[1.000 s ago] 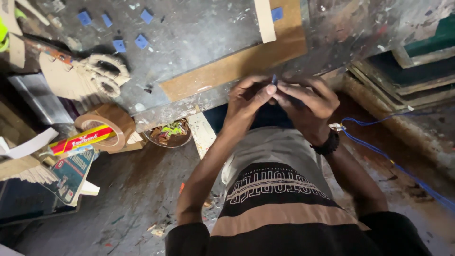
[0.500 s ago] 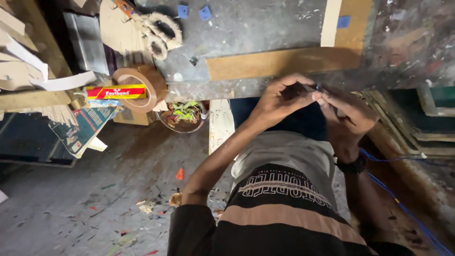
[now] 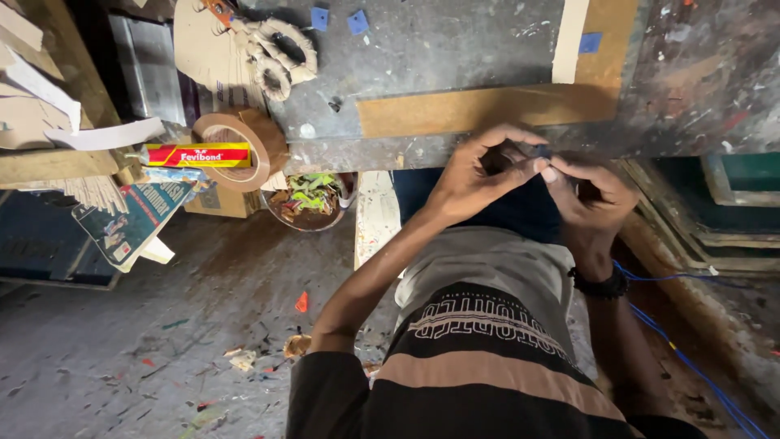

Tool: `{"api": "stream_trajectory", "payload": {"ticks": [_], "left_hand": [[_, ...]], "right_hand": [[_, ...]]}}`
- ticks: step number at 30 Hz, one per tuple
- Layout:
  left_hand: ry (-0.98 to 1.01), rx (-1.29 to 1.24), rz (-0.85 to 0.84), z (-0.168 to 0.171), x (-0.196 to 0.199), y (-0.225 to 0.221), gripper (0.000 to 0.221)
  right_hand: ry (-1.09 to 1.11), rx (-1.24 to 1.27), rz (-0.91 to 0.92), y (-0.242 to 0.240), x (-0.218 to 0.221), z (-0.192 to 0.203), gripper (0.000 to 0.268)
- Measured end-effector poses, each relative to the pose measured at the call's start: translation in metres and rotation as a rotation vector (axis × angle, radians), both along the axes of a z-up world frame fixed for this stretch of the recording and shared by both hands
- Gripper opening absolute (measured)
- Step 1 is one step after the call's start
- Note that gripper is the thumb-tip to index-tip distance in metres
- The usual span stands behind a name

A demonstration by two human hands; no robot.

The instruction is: Apply adhesive to small blue square pieces and position them on a template before marking wooden shapes on a workbench.

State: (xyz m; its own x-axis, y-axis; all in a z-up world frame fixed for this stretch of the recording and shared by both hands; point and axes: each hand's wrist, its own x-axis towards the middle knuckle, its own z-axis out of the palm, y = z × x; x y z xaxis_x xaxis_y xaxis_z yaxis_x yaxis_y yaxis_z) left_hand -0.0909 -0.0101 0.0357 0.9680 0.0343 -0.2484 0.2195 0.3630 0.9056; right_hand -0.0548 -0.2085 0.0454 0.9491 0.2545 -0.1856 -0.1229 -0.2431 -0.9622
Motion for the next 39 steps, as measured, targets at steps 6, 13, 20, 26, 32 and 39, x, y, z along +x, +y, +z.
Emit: {"api": "stream_trajectory", "payload": {"ticks": [6, 13, 20, 26, 32, 39], "left_hand": [[-0.011, 0.064, 0.007, -0.001, 0.0, 0.005, 0.027], [-0.062, 0.109, -0.019, 0.003, 0.003, 0.011, 0.027], [0.073, -0.093, -0.027, -0.017, 0.002, 0.006, 0.032], [0.088, -0.065, 0.102, -0.016, 0.004, 0.016, 0.029], [0.154, -0.015, 0.074, -0.004, 0.005, 0.022, 0.028], [0.165, -0.021, 0.078, -0.005, 0.011, 0.024, 0.027]], "right_hand": [[-0.061, -0.02, 0.104, 0.009, 0.009, 0.009, 0.016], [-0.159, -0.067, 0.141, 0.01, 0.014, 0.007, 0.016], [0.025, -0.157, -0.046, 0.002, 0.01, 0.009, 0.02], [-0.293, -0.262, 0.04, 0.006, 0.023, 0.022, 0.028], [-0.469, -0.312, 0.083, 0.008, 0.033, 0.035, 0.032], [-0.557, -0.277, 0.113, 0.011, 0.046, 0.038, 0.032]]}}
